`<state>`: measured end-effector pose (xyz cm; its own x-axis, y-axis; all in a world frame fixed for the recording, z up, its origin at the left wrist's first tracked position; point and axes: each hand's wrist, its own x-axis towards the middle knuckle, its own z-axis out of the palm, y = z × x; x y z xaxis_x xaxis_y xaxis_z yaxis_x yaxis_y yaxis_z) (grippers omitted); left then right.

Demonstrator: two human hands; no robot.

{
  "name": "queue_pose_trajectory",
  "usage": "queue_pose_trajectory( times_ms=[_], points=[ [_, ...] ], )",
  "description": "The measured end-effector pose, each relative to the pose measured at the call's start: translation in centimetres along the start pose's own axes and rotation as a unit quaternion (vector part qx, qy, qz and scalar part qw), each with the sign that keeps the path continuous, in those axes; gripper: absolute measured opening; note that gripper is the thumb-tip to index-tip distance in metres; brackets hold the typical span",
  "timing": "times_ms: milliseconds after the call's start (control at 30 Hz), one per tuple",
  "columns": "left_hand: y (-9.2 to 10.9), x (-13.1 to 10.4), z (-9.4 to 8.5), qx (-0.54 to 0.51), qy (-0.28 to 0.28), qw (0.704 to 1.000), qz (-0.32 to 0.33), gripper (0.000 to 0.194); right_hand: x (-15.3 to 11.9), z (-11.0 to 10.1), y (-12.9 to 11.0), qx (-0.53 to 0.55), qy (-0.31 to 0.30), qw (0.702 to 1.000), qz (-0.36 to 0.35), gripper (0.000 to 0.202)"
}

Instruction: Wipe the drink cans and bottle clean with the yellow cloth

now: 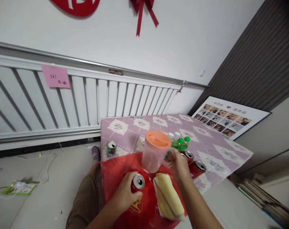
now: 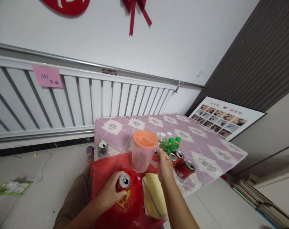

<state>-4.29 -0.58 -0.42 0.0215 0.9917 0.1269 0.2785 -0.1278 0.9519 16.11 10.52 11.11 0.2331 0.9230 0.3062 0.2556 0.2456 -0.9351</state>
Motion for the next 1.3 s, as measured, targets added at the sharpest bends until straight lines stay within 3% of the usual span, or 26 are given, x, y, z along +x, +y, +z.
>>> queue_pose_trajectory(
  times_ms=[233, 567, 700, 900, 1067, 1133, 1267, 1300],
  points=[
    [0.1, 0.0, 0.2, 0.006, 0.008, 1.0, -0.004, 0.069, -1.0, 5.7, 2.9, 0.124, 0.072, 0.988, 0.052, 0.05],
    [0.1, -0.1, 0.2, 0.011, 0.001, 1.0, -0.015, 0.067, -3.7, 8.3, 4.4, 0.117, 0.04, 0.989, 0.086, 0.049],
    [0.3, -0.1, 0.1, 0.011, -0.001, 1.0, -0.021, 0.067, -4.5, 6.7, 5.4, 0.073, 0.007, 0.994, 0.077, 0.05],
    [0.5, -0.1, 0.0, 0.002, 0.0, 1.0, -0.03, 0.064, -6.1, 0.1, 7.6, -0.082, 0.016, 0.994, 0.067, 0.045],
    [0.8, -0.2, -0.2, 0.005, -0.014, 0.999, -0.037, 0.065, -8.9, -4.0, 9.6, -0.2, -0.036, 0.977, 0.061, 0.05],
    [0.9, -0.2, -0.3, 0.007, -0.018, 0.999, -0.035, 0.065, -10.1, -4.4, 10.1, -0.279, -0.084, 0.953, 0.08, 0.057],
    [0.6, -0.2, -0.2, 0.009, -0.012, 1.0, -0.025, 0.065, -12.0, -4.1, 10.7, -0.497, -0.191, 0.841, 0.096, 0.07],
    [0.4, -0.2, -0.1, 0.01, -0.011, 1.0, -0.023, 0.065, -12.2, -4.1, 10.8, -0.517, -0.193, 0.829, 0.089, 0.073]
  ],
)
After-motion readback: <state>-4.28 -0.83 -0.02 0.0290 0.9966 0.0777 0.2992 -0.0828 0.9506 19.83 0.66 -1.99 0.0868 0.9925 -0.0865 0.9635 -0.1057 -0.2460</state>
